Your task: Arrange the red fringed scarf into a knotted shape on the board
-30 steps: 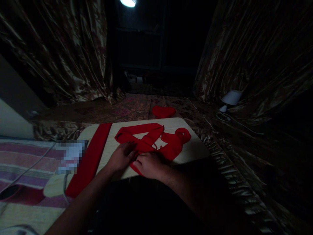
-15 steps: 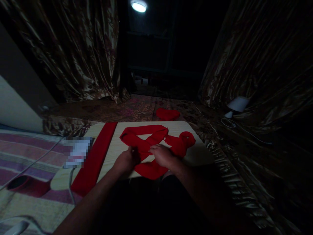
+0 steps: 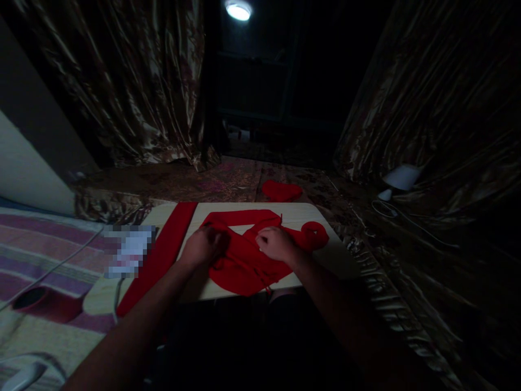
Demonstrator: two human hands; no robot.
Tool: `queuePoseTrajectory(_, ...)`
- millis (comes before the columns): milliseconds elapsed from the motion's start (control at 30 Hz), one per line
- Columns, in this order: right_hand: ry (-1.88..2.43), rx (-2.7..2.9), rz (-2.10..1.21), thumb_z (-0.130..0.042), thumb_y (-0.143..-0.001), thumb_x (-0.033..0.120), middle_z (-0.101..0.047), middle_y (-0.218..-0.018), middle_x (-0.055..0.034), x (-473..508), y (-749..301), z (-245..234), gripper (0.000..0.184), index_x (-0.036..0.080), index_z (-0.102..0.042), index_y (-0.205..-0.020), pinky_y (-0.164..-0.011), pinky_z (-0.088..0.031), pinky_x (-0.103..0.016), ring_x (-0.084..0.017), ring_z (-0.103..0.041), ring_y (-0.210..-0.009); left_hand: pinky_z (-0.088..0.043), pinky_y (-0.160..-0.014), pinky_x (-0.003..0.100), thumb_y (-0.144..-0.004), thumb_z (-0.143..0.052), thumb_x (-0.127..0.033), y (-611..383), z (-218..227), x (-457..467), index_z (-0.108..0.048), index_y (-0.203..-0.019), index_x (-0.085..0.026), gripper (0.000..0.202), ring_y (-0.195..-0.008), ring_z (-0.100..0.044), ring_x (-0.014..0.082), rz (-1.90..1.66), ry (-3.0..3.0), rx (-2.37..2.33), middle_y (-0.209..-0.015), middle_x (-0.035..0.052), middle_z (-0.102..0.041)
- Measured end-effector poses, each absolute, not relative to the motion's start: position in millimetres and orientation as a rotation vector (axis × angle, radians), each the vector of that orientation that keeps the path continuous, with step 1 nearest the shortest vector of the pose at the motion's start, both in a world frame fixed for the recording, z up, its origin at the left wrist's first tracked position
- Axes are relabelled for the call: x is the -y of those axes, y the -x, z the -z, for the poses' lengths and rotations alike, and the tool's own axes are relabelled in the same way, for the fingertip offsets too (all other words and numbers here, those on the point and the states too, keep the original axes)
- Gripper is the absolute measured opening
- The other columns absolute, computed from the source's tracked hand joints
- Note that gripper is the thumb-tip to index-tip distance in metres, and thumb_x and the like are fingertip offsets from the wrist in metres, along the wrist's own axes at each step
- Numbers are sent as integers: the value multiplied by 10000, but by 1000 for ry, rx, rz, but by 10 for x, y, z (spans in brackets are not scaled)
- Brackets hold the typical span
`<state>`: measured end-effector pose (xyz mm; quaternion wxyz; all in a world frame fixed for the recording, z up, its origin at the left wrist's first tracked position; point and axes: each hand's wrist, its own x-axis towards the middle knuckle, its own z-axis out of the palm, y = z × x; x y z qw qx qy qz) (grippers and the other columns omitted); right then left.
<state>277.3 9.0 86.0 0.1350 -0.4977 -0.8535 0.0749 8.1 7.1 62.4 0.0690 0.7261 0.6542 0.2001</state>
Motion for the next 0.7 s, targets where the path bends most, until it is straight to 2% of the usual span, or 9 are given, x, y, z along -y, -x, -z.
queuePoseTrajectory(67,1566,2488,0,-501,-904,216,-649,-1331,-121,-308,-2817,-870,313,160,-767,-1060,-1102,-348,-359,-248,-522,-1283,-482,-854,346,-918,-442,-404,-130,-577,-167,-726,-953,-206,348,-977,-659,263,-538,-2365,-1854,-1018,127,-724)
queuePoseTrajectory(133,1712,2543,111,-574,-837,197,-476,-1519,-139,-527,-2878,-836,362,157,-744,-1154,-1139,-301,-437,-323,-355,-1426,-475,-895,358,-930,-427,-377,-173,-498,-274,-732,-961,-200,354,-1001,-646,263,-477,-2452,-1760,-1038,132,-714)
queuePoseTrajectory(200,1852,2567,97,-584,-821,188,-343,-1605,-125,-716,-2945,-767,461,189,-694,-1269,-1136,-298,-480,-360,-292,-1459,-461,-948,382,-933,-428,-383,-198,-404,-387,-720,-1083,-177,387,-1060,-628,278,-458,-2459,-1739,-1121,156,-693)
queuePoseTrajectory(300,1953,2545,-23,-533,-854,182,-285,-1635,-97,-924,-3024,-660,535,236,-611,-1381,-1119,-332,-456,-330,-402,-1399,-383,-1063,434,-911,-464,-451,-205,-286,-545,-584,-1364,-124,572,-1232,-543,324,-395,-2442,-1804,-1287,204,-618)
queuePoseTrajectory(400,1949,2532,-55,-511,-854,180,-283,-1635,-102,-1053,-3052,-612,533,196,-604,-1378,-1096,-373,-425,-312,-472,-1340,-325,-1100,482,-895,-455,-549,-198,-241,-673,-420,-1512,-128,748,-1322,-461,366,-272,-2379,-1881,-1391,220,-541)
queuePoseTrajectory(533,1872,2453,141,-515,-832,157,-257,-1635,-153,-1165,-3036,-627,576,93,-543,-1404,-1090,-383,-392,-299,-443,-1349,-301,-1103,502,-888,-449,-598,-187,-258,-832,-393,-1526,-136,790,-1336,-428,383,-299,-2345,-1912,-1429,228,-493)
queuePoseTrajectory(600,1873,2428,200,-504,-842,156,-229,-1646,-149,-1219,-3035,-647,579,94,-527,-1417,-1074,-394,-396,-302,-442,-1341,-300,-1109,495,-892,-448,-591,-181,-277,-919,-401,-1514,-114,786,-1337,-427,381,-346,-2367,-1937,-1429,234,-490)
queuePoseTrajectory(700,1969,2491,116,-484,-875,168,-367,-1585,-149,-1289,-3043,-692,471,139,-631,-1322,-1034,-416,-408,-311,-501,-1271,-310,-1116,491,-898,-444,-588,-183,-326,-1020,-438,-1487,-96,768,-1337,-445,382,-310,-2372,-1927,-1421,233,-517)
